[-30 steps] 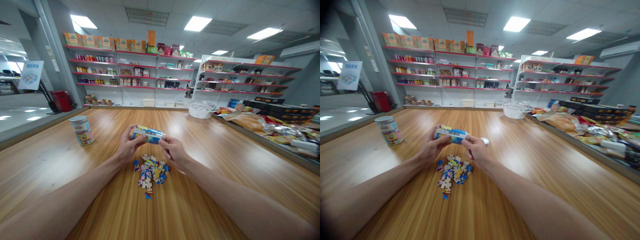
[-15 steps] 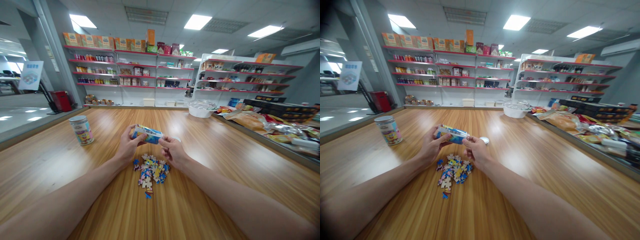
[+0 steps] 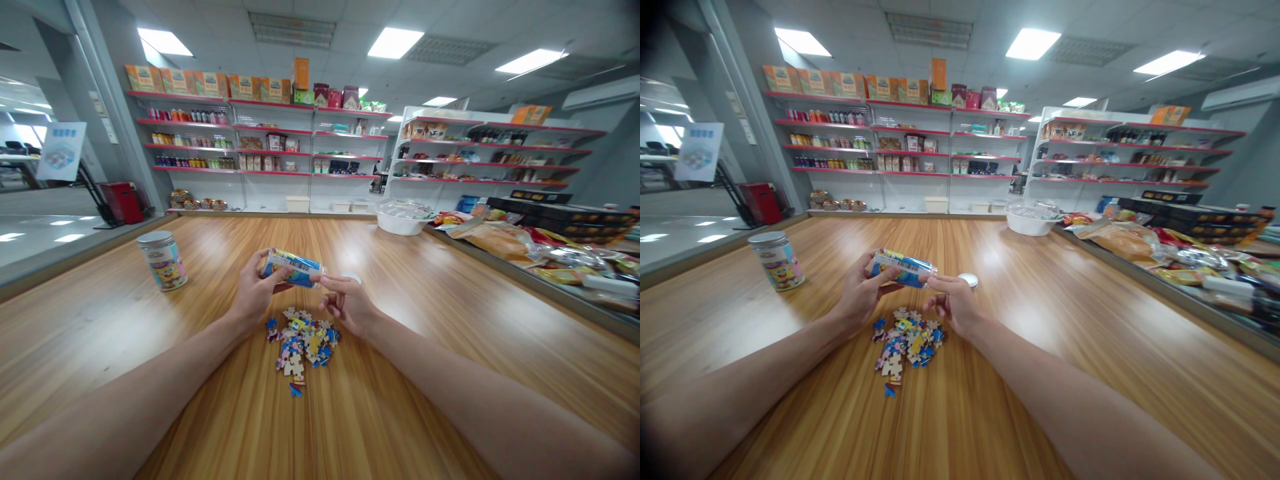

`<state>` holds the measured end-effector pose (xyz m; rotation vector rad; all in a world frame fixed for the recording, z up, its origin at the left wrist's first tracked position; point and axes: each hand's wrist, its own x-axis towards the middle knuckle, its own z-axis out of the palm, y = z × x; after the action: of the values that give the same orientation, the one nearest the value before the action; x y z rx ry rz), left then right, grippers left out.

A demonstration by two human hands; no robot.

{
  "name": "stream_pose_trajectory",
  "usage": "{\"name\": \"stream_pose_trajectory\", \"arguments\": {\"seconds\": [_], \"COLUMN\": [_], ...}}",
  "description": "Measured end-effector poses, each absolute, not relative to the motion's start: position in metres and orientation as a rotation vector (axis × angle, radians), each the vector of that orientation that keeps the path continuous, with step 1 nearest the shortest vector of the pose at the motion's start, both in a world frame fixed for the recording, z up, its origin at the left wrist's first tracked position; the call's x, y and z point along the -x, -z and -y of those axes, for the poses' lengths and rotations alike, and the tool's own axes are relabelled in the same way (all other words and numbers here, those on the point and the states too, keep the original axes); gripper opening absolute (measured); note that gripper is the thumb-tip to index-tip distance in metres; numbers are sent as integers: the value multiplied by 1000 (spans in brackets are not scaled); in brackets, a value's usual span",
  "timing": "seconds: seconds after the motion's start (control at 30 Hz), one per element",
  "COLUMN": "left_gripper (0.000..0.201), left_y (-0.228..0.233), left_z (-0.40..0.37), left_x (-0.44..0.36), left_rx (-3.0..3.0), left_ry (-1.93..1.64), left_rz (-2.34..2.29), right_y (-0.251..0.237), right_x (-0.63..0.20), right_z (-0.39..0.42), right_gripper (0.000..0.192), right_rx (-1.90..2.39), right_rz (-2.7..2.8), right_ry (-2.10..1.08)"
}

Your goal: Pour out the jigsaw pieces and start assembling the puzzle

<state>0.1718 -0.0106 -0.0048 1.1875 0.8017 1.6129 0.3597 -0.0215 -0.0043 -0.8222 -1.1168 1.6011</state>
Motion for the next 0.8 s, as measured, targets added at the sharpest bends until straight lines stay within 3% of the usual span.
{"name": "stream_pose_trajectory", "arguments": {"seconds": [0.3, 0.57, 0.8], "left_gripper": [51, 51, 38], "left_y": [6, 13, 10], "left_z": [9, 5, 4], "left_x": [-167, -169, -170], "left_rx": [-1143, -1028, -898], "left_ry": [-1494, -1497, -1539], "left_rz": [-663, -667, -783], "right_y": [-5, 7, 11], "right_x": [-365, -365, -368], "right_z": [25, 17, 18], "right_gripper": [31, 44, 54], "right_rx": [799, 827, 827], "right_rz": [1136, 1377, 1576], "right_ry": [-1663, -1469, -1416]}}
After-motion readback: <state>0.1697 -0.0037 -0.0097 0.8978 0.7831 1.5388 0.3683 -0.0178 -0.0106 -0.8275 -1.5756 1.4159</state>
